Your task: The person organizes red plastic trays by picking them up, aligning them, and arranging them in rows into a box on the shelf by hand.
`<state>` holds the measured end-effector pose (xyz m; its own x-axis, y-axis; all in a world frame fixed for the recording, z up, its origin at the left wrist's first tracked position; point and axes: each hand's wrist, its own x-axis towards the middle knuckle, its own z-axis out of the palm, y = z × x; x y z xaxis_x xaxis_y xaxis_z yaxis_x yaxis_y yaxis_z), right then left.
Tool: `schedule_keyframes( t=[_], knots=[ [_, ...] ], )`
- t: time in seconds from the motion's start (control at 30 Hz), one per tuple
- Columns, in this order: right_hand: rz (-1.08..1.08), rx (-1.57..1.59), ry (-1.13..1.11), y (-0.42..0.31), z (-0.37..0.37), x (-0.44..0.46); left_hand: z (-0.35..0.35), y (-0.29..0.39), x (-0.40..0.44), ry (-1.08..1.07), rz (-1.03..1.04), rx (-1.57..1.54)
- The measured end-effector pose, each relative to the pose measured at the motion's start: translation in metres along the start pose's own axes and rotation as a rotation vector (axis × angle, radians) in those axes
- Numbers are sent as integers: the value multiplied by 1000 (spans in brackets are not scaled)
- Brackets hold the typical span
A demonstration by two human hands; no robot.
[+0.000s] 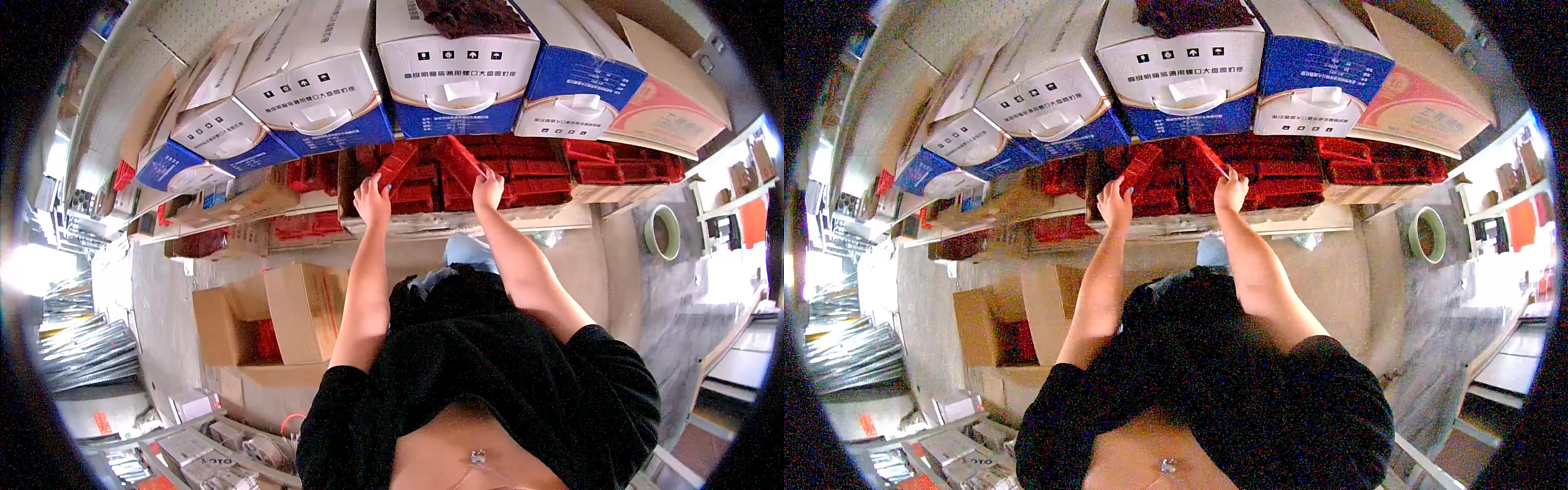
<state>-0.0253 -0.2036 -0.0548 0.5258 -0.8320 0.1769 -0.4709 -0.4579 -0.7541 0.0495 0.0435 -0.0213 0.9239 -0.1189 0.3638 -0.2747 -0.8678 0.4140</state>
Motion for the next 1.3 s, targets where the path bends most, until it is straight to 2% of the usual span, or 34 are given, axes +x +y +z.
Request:
schedule_keyframes(
  t=[0.1,0.2,0.37,0.63,0.67,0.77,0.9,0.93,1.0,1.1,1.23,1.3],
  knots=[
    [48,-11,-12,-6,0,4,4,-4,14,53,165,-4],
    [107,-87,-48,-23,-9,8,4,-2,26,-1,205,33],
    [68,-46,41,-29,-5,22,14,-4,51,-66,325,70],
    [43,-153,-53,-15,-5,48,34,6,79,-334,432,213],
    [29,-181,-73,-13,-7,51,34,11,83,-425,393,281],
    [-4,-262,-141,-9,-13,53,63,1,88,-417,421,189],
    [-183,-310,-166,4,-17,50,49,18,85,-559,422,467],
    [-280,-446,-158,4,-19,50,44,21,88,-612,437,579],
    [-285,-463,-182,-4,-31,47,42,28,96,-711,448,736],
    [-308,-498,-208,-14,-46,44,65,17,100,-724,310,546],
    [-333,-427,-197,-7,-44,49,72,10,93,-639,326,532],
    [-318,-380,-142,-8,-40,51,67,14,96,-765,252,468]
  ],
)
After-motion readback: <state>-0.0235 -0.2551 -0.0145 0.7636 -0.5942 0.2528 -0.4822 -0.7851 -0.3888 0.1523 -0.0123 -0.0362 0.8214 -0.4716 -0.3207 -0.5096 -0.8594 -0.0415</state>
